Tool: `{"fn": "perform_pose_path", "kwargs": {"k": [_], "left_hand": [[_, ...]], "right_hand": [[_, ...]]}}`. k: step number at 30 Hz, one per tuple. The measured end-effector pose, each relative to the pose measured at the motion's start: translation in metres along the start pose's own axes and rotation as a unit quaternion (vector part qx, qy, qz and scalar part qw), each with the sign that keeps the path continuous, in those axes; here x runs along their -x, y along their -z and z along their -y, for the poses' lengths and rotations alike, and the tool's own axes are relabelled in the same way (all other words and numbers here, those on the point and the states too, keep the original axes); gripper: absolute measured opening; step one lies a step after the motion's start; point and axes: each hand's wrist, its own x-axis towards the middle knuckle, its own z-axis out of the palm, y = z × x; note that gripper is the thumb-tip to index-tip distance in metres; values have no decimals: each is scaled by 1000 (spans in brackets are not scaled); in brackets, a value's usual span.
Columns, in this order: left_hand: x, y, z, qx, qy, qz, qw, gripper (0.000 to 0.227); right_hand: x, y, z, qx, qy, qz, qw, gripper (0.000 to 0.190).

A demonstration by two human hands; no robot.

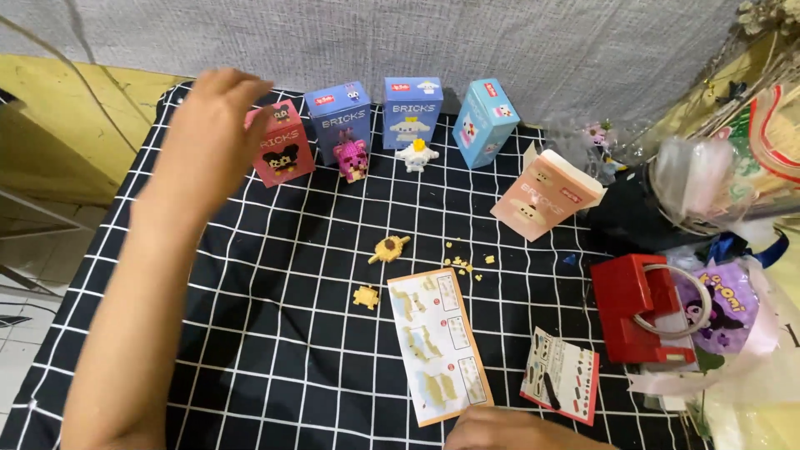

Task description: Assembling a small yellow character figure using miniature building blocks while following a paper instruction manual.

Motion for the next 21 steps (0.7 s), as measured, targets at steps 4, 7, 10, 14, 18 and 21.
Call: {"fn": "perform_pose_path", "kwargs": {"k": [4,7,10,14,18,21], "left_hand": [[-4,-12,33,-2,14,76,997,30],[-5,-18,43,-55,18,164,985,22],[-8,-18,47,-50,1,173,984,21],[-12,-10,41,-33,17,206,978,27],[-21,-5,33,-36,60,278,958,40],[-32,6,15,-42,127,328,935,22]], "right_hand": [[4,5,-16,140,114,-32,983,35],[7,6,-33,190,117,-24,975,41],[3,7,-36,210,133,-24,968,36],[2,6,-55,223,152,-40,962,32],[3,5,-71,242,127,-52,961,28],[1,6,-71,251,121,-45,959,27]]}}
